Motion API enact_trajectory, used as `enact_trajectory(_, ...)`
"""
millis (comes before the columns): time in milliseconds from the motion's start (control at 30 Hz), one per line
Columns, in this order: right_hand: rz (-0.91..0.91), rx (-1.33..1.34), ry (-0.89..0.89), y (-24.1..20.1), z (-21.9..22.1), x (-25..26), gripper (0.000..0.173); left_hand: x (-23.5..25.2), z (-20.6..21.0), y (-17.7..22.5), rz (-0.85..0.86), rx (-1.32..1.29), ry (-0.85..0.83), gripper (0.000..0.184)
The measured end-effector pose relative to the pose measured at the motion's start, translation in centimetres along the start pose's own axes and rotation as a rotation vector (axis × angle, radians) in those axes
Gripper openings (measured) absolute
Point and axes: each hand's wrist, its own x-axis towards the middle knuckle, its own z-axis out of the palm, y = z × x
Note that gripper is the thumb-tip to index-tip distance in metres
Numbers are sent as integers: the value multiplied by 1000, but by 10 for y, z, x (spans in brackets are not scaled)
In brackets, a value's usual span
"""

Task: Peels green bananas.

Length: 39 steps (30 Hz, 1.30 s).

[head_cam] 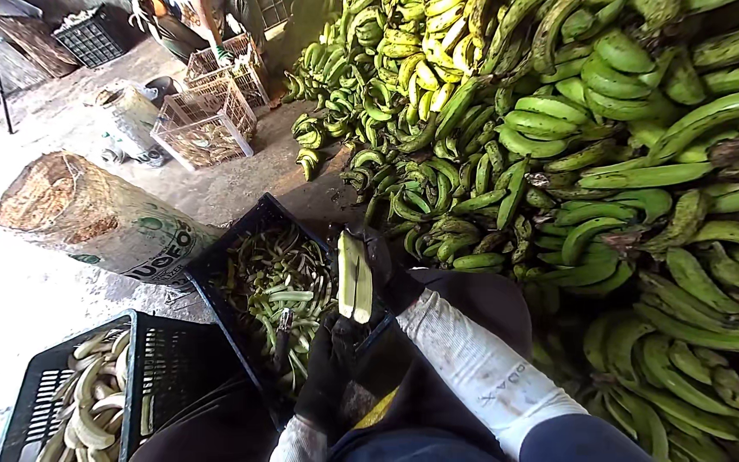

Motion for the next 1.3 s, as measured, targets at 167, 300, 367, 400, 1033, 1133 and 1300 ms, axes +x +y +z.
enact_trajectory(167, -35, -134, 87, -1, 27, -9, 41, 7, -2, 3, -72, 103, 63, 45)
enact_trajectory(300, -187, -273, 127, 14, 27, -8, 41, 16, -3, 18, -222, 134, 98, 43)
enact_trajectory(367, -181, -291, 127, 17, 26, -7, 39, 21, -5, 17, -233, 97, 91, 45)
enact_trajectory(400, -160, -313, 127, 15, 26, -9, 38, 23, -5, 17, -250, 51, 89, 44)
enact_trajectory(1033, 350, -580, 78, 7, 48, -24, 69, 73, -37, -6, -505, 927, -139, 43)
enact_trajectory(1133, 422, -666, -60, 13, 39, -28, 67, 83, -49, -20, -589, 725, -30, 51)
enact_trajectory(1300, 319, -564, 73, -2, 35, -27, 62, 88, -50, -47, -651, 304, 66, 54)
